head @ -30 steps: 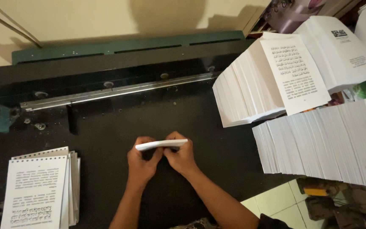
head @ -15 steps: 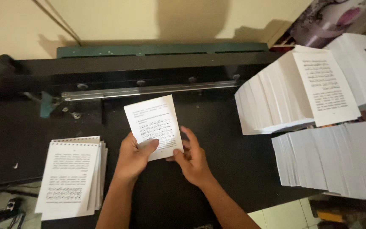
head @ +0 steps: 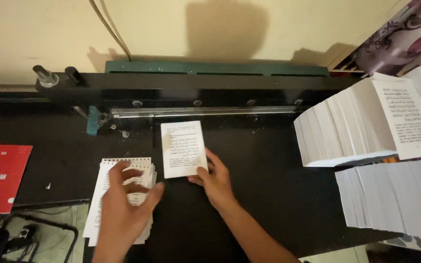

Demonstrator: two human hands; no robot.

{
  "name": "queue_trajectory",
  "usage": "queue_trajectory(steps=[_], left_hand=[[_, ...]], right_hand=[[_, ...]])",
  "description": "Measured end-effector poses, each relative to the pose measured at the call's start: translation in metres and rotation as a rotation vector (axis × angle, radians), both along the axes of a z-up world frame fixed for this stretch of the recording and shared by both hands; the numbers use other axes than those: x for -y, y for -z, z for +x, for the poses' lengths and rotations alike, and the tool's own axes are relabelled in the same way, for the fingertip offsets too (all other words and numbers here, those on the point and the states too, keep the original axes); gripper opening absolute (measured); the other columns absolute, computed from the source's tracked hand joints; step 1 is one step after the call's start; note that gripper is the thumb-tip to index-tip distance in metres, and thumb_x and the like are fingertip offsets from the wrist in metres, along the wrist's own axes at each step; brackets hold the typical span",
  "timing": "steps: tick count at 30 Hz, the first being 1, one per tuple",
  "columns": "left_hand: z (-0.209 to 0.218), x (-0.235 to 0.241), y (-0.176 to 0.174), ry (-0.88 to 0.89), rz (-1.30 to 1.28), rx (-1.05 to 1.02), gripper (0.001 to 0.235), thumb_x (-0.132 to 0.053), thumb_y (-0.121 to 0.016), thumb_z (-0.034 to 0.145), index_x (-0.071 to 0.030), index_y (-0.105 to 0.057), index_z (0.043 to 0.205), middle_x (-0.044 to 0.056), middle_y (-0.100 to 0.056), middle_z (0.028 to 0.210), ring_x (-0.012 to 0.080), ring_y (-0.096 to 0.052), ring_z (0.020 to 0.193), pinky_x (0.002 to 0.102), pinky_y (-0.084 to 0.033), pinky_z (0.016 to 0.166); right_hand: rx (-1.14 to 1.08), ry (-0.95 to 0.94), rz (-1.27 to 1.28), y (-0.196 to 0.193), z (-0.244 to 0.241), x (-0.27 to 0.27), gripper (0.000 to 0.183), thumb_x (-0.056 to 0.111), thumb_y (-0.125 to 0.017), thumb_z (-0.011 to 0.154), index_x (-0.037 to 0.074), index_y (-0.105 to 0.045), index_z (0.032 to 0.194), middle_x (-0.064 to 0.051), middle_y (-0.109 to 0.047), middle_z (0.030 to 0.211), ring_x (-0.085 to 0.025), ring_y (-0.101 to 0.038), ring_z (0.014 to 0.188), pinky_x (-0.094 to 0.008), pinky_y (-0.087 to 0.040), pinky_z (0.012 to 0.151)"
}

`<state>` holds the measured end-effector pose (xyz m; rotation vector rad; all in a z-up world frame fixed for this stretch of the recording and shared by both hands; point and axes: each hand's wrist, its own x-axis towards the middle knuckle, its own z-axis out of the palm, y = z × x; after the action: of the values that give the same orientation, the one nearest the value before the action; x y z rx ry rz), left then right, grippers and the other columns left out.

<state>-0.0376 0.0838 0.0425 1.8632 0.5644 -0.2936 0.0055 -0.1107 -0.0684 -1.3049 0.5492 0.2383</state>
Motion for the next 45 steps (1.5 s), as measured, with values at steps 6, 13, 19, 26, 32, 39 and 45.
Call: queue_trajectory(steps=[6,13,19,26,32,39,45], left_hand=[[-0.018,-0.060,0.088,0.076,0.531,0.332,0.068,-0.039,-0.081,0.077,-0.009,-0.056,0.132,0.007,-0.068,0.122,0.0263,-0.066,0.111,0.048,-0.052,0.087],[-0.023,-0.073,0.130,-0.018,0.569,0.301,0.062,-0.044,-0.080,0.078,-0.011,-0.062,0.128,0.011,-0.064,0.130,0.0338,-0.060,0.121,0.055,-0.053,0.091],[-0.023,-0.075,0.137,-0.009,0.669,0.560,0.057,-0.037,-0.083,0.077,-0.007,-0.068,0.123,0.015,-0.066,0.130,0.0365,-0.061,0.123,0.051,-0.052,0.097],[-0.017,-0.068,0.124,0.061,0.678,0.718,0.051,-0.030,-0.086,0.077,-0.005,-0.068,0.117,0.018,-0.066,0.124,0.0373,-0.061,0.120,0.050,-0.052,0.101],[-0.016,-0.064,0.128,0.119,0.803,0.641,0.058,-0.045,-0.085,0.067,-0.012,-0.069,0.111,0.025,-0.058,0.138,0.0463,-0.054,0.131,0.061,-0.047,0.100],[-0.017,-0.054,0.120,0.182,0.791,0.419,0.068,-0.053,-0.084,0.068,-0.014,-0.063,0.119,0.024,-0.047,0.154,0.0454,-0.044,0.143,0.061,-0.044,0.101],[-0.020,-0.055,0.124,0.189,0.850,0.479,0.070,-0.056,-0.082,0.068,-0.015,-0.061,0.121,0.024,-0.047,0.156,0.0464,-0.047,0.141,0.061,-0.044,0.100]], right_hand=[[0.008,-0.085,-0.025,0.016,0.017,-0.031,0.068,0.002,-0.057,0.095,0.013,-0.038,0.159,-0.019,-0.071,0.128,-0.029,-0.074,0.105,-0.035,-0.067,0.087],[0.046,-0.055,-0.048,0.028,0.063,-0.034,0.068,-0.003,-0.057,0.091,0.008,-0.042,0.156,-0.024,-0.068,0.127,-0.034,-0.072,0.106,-0.037,-0.067,0.085],[0.017,-0.044,-0.062,0.027,0.067,-0.036,0.067,-0.006,-0.058,0.093,0.008,-0.042,0.157,-0.023,-0.068,0.124,-0.034,-0.071,0.107,-0.038,-0.067,0.088],[0.049,-0.061,-0.093,0.024,0.066,-0.038,0.068,-0.006,-0.058,0.092,0.008,-0.041,0.157,-0.024,-0.068,0.128,-0.036,-0.072,0.110,-0.039,-0.068,0.085],[0.027,-0.050,-0.100,0.022,0.066,-0.038,0.068,-0.005,-0.060,0.092,0.008,-0.042,0.156,-0.024,-0.069,0.123,-0.034,-0.073,0.106,-0.037,-0.068,0.085],[0.013,-0.057,-0.126,0.018,0.067,-0.037,0.068,-0.003,-0.060,0.091,0.010,-0.044,0.156,-0.022,-0.065,0.124,-0.034,-0.072,0.106,-0.037,-0.068,0.086],[0.047,-0.082,-0.122,0.020,0.064,-0.037,0.065,-0.002,-0.057,0.092,0.010,-0.045,0.155,-0.022,-0.069,0.124,-0.034,-0.073,0.105,-0.038,-0.068,0.087]])
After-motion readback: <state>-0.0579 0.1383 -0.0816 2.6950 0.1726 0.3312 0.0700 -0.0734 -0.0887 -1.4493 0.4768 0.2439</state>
